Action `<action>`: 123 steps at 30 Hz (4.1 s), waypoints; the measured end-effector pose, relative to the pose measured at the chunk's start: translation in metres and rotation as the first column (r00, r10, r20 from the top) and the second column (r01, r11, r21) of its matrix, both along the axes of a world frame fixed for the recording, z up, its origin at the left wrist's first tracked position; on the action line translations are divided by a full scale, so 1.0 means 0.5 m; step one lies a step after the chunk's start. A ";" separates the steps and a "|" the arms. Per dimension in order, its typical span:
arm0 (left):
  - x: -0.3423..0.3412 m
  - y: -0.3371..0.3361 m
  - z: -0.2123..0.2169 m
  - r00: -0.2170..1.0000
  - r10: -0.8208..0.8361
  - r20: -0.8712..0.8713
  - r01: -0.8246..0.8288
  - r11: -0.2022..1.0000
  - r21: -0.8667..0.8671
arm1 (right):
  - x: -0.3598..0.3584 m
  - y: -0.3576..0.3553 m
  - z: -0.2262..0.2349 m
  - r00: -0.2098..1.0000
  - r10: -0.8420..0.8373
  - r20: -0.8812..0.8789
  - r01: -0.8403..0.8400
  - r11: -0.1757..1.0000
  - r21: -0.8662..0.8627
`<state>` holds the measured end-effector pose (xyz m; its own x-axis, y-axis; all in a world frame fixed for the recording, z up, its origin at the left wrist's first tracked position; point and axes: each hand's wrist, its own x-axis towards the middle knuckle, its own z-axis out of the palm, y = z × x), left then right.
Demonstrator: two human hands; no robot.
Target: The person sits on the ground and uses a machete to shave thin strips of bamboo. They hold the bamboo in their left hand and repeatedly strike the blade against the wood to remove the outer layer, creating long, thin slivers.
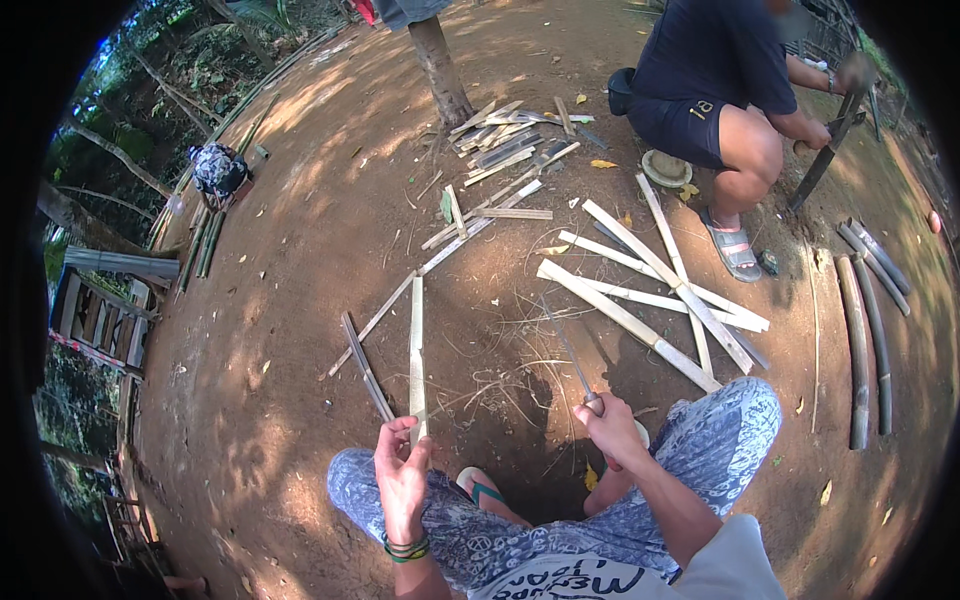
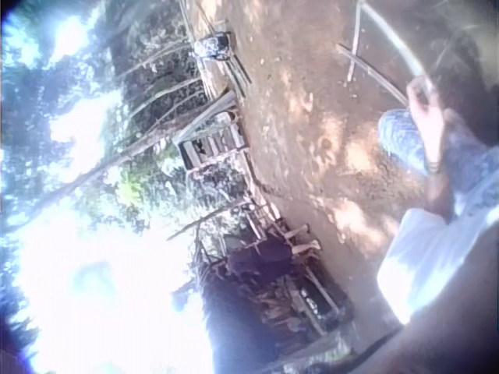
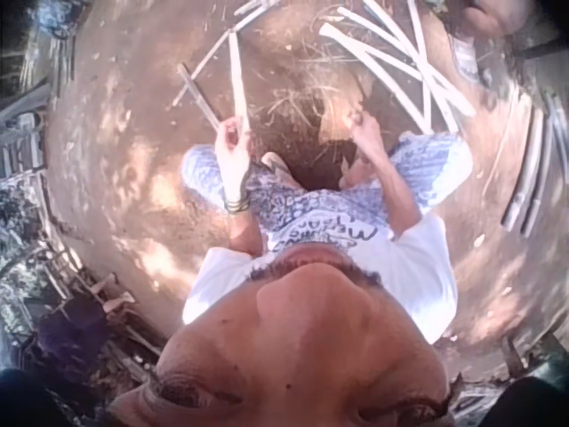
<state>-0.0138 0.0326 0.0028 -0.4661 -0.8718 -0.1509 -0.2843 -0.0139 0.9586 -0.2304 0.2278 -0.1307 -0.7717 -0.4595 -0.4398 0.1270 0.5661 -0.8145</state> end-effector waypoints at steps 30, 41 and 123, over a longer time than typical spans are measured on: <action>-0.011 0.031 0.150 0.704 -0.214 -0.677 -0.105 0.912 -0.397 | 0.043 -0.001 -0.016 0.983 0.171 -0.067 -0.178 0.978 -0.112; -0.049 0.017 0.185 0.393 -0.344 -0.853 -0.112 0.903 -0.416 | 0.069 -0.017 0.052 0.986 0.139 0.095 -0.122 0.979 -0.166; -0.017 0.029 0.199 0.458 -0.361 -0.813 -0.114 0.883 -0.456 | 0.223 -0.110 0.200 0.840 0.411 -0.355 -0.520 0.797 -0.307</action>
<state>-0.0221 0.0472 0.1024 -0.2468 -0.6470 0.7215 0.7168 0.3792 0.5852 -0.1187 0.1726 -0.0305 -0.4784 -0.8778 0.0269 -0.3154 0.1432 -0.9381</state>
